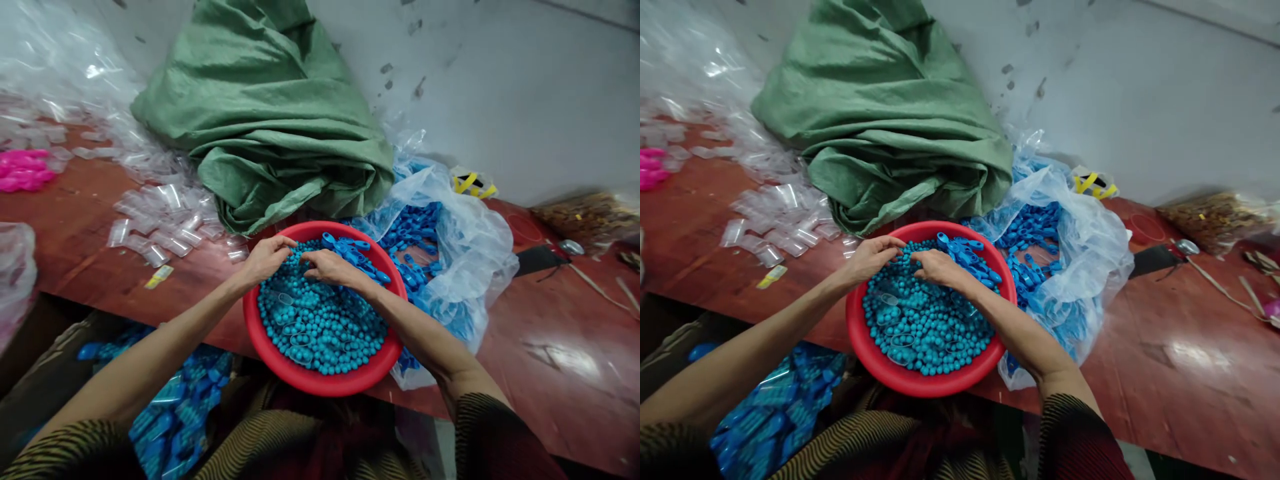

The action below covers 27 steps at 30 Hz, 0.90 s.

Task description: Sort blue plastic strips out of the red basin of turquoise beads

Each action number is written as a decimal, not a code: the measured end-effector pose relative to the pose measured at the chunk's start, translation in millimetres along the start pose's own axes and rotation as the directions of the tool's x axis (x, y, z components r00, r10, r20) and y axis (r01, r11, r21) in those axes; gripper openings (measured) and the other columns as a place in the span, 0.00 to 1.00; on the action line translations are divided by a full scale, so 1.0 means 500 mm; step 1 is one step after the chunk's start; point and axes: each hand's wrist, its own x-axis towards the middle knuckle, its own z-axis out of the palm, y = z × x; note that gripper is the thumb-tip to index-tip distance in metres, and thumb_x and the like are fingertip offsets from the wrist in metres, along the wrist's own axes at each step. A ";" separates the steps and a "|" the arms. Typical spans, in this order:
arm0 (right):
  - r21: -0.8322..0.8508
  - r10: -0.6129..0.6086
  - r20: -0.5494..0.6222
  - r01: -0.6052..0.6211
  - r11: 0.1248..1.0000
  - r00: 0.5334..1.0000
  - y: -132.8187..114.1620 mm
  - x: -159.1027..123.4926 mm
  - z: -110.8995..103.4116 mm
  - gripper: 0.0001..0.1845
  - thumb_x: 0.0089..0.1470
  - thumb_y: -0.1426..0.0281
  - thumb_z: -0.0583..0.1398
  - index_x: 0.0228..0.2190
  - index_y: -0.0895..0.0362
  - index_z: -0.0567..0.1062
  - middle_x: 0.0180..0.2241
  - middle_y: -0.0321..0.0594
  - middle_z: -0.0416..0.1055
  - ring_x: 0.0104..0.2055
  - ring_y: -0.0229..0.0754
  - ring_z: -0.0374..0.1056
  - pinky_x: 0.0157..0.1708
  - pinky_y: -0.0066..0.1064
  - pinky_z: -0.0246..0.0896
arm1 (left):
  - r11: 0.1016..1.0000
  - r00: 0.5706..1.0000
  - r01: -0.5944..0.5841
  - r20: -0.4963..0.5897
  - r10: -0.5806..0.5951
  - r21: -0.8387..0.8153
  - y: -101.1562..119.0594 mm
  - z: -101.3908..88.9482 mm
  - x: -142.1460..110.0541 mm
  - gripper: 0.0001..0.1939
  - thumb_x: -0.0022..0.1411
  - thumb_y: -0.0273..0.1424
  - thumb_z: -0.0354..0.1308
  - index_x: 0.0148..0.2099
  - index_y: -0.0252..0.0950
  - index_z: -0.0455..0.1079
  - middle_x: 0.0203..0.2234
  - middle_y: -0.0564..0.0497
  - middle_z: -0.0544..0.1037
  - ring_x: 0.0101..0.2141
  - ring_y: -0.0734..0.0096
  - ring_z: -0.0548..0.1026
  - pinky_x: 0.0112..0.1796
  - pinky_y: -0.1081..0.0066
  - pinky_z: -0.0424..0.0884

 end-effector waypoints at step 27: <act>0.637 0.120 -0.130 -0.010 0.771 0.984 0.047 -0.071 -0.053 0.05 0.51 0.69 0.57 0.28 0.57 0.64 0.21 0.28 0.64 0.21 0.33 0.65 0.20 0.23 0.58 | 0.968 0.939 0.101 0.343 -0.016 -0.231 0.072 0.009 0.005 0.19 0.50 0.40 0.59 0.40 0.32 0.66 0.24 0.54 0.71 0.22 0.78 0.67 0.20 0.77 0.62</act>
